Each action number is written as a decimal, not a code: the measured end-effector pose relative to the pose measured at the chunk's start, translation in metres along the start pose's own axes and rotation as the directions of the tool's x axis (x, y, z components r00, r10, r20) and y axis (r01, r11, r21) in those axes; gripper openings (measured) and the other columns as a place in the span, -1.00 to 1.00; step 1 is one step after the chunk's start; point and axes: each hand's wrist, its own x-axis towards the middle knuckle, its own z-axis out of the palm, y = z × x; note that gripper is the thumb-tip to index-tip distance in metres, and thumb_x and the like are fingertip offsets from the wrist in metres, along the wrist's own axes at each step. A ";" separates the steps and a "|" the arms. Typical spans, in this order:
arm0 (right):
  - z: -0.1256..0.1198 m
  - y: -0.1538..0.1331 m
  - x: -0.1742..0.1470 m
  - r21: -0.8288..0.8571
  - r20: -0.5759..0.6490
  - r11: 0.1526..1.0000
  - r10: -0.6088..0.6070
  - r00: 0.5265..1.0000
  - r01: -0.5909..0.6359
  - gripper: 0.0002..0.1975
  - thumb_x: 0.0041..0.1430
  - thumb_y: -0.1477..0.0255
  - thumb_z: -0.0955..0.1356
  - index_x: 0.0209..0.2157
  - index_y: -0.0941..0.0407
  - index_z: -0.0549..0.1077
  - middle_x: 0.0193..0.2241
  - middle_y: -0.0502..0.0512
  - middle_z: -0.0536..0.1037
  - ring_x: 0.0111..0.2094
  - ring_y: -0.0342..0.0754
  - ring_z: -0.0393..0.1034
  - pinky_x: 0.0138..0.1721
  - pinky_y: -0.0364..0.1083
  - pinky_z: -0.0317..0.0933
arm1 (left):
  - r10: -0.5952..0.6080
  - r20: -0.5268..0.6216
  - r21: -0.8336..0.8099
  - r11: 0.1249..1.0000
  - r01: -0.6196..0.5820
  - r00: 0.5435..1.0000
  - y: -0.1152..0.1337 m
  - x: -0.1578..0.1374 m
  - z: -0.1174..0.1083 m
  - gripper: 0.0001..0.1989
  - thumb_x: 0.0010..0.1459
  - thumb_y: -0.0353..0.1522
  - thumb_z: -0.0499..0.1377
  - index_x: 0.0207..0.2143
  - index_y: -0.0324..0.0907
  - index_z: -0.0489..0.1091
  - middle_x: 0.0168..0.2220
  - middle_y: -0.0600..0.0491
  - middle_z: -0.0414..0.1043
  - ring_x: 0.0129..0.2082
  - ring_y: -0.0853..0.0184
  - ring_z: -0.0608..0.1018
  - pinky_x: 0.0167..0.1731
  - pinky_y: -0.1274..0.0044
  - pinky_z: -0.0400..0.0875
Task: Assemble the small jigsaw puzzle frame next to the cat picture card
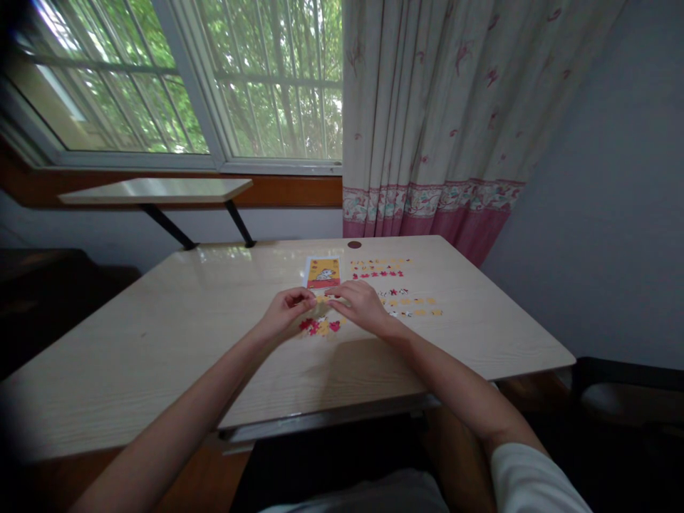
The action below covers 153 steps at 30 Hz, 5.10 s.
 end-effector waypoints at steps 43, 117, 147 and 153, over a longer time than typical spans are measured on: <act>-0.165 0.115 -0.082 -0.079 0.479 0.599 0.724 0.497 -0.797 -0.50 -0.22 0.06 0.43 -0.35 0.18 0.57 -0.51 0.12 0.50 -0.51 -0.14 0.27 -0.49 -0.14 0.12 | 0.057 0.312 0.662 0.703 -0.259 0.949 -0.009 -0.003 -0.026 -0.80 0.09 -0.38 0.03 -0.39 -0.16 0.46 -0.43 0.03 0.48 -0.45 0.34 0.44 -0.45 0.56 0.21; 0.004 0.002 -0.018 -0.076 0.410 0.994 0.103 0.906 -0.079 -0.84 0.17 0.44 0.30 -0.28 0.11 0.51 -0.33 0.08 0.56 -0.24 -0.07 0.40 -0.18 -0.09 0.13 | 0.118 0.511 0.526 0.741 -0.418 0.851 -0.011 -0.004 -0.005 -0.81 0.13 -0.40 0.10 -0.24 -0.20 0.48 -0.32 -0.04 0.46 -0.25 0.29 0.44 -0.17 0.45 0.28; 0.011 -0.002 -0.018 -0.195 0.071 0.981 0.012 0.997 0.002 -0.79 0.19 0.38 0.26 -0.46 0.06 0.48 -0.52 0.05 0.51 -0.42 -0.07 0.34 -0.31 -0.04 0.06 | -0.163 0.109 -0.265 0.946 0.186 0.981 -0.009 0.001 0.013 -0.58 -0.23 -0.12 0.36 -0.41 -0.27 0.45 -0.52 0.05 0.47 -0.52 0.40 0.45 -0.48 0.55 0.32; 0.007 -0.003 -0.017 -0.197 0.122 0.977 -0.063 0.991 0.086 -0.80 0.21 0.32 0.27 -0.38 0.05 0.50 -0.45 0.05 0.54 -0.39 -0.09 0.34 -0.30 -0.04 0.03 | -0.182 0.149 -0.257 0.942 0.216 0.972 -0.009 0.001 0.011 -0.65 -0.24 -0.22 0.37 -0.44 -0.28 0.41 -0.58 0.13 0.38 -0.61 0.48 0.37 -0.57 0.61 0.23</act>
